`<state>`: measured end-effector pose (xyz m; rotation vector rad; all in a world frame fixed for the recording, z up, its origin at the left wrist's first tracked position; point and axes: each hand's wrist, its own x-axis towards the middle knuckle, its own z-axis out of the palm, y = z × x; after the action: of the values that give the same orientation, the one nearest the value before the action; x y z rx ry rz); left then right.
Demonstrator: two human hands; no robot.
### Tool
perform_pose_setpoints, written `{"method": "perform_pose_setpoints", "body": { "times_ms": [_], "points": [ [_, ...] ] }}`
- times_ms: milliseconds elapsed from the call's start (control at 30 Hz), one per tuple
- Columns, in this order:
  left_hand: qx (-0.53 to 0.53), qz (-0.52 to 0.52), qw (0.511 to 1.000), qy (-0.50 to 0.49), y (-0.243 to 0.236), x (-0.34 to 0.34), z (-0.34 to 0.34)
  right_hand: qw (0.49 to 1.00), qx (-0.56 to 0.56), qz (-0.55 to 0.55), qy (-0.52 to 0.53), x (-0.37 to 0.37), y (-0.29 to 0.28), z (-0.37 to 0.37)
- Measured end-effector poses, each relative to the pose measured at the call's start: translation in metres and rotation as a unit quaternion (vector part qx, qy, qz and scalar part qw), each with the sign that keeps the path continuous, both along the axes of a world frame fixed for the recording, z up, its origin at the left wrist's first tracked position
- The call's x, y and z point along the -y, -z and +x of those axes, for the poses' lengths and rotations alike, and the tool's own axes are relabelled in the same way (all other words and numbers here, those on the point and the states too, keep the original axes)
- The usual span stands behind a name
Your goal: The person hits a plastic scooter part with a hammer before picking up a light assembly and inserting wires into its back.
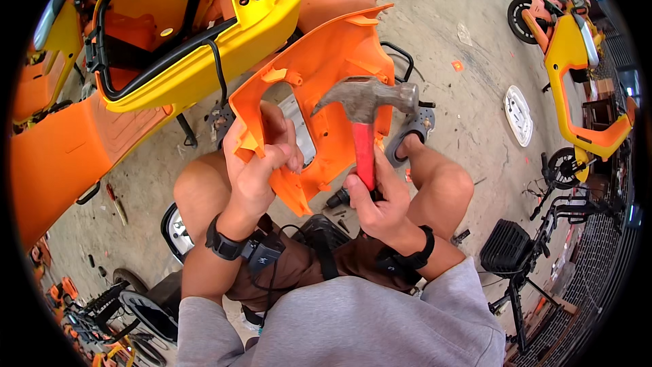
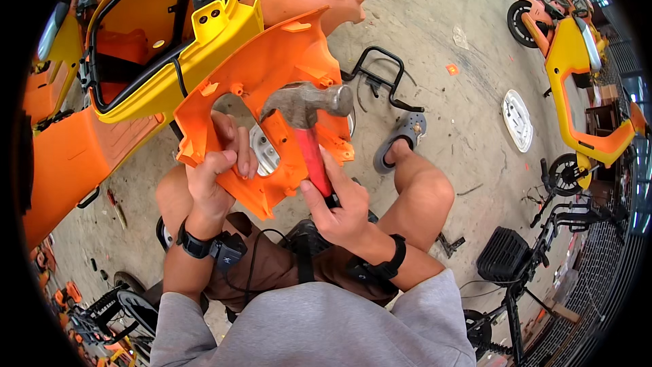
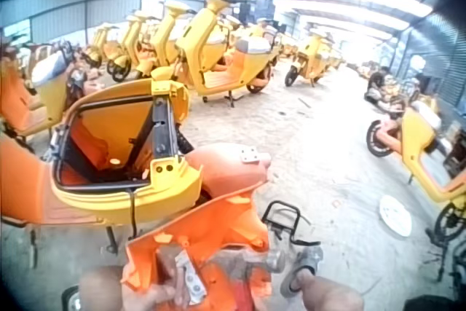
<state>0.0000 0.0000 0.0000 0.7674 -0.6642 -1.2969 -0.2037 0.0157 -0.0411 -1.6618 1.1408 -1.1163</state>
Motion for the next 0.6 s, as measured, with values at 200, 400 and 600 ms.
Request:
{"method": "perform_pose_setpoints", "body": {
  "times_ms": [200,400,600],
  "points": [
    [0.006,0.014,1.0,-0.017,-0.0065,0.0,0.0025,1.0,0.021,0.021,-0.001,-0.001,0.0011,0.0069],
    [0.008,0.02,1.0,-0.002,-0.0041,-0.0009,0.0007,1.0,0.004,0.012,0.002,0.0017,-0.0021,0.0029],
    [0.016,0.026,0.999,-0.012,-0.0057,-0.0009,0.0001,1.0,0.01,0.016,0.002,0.0009,0.0013,0.0025]
  ]
}}
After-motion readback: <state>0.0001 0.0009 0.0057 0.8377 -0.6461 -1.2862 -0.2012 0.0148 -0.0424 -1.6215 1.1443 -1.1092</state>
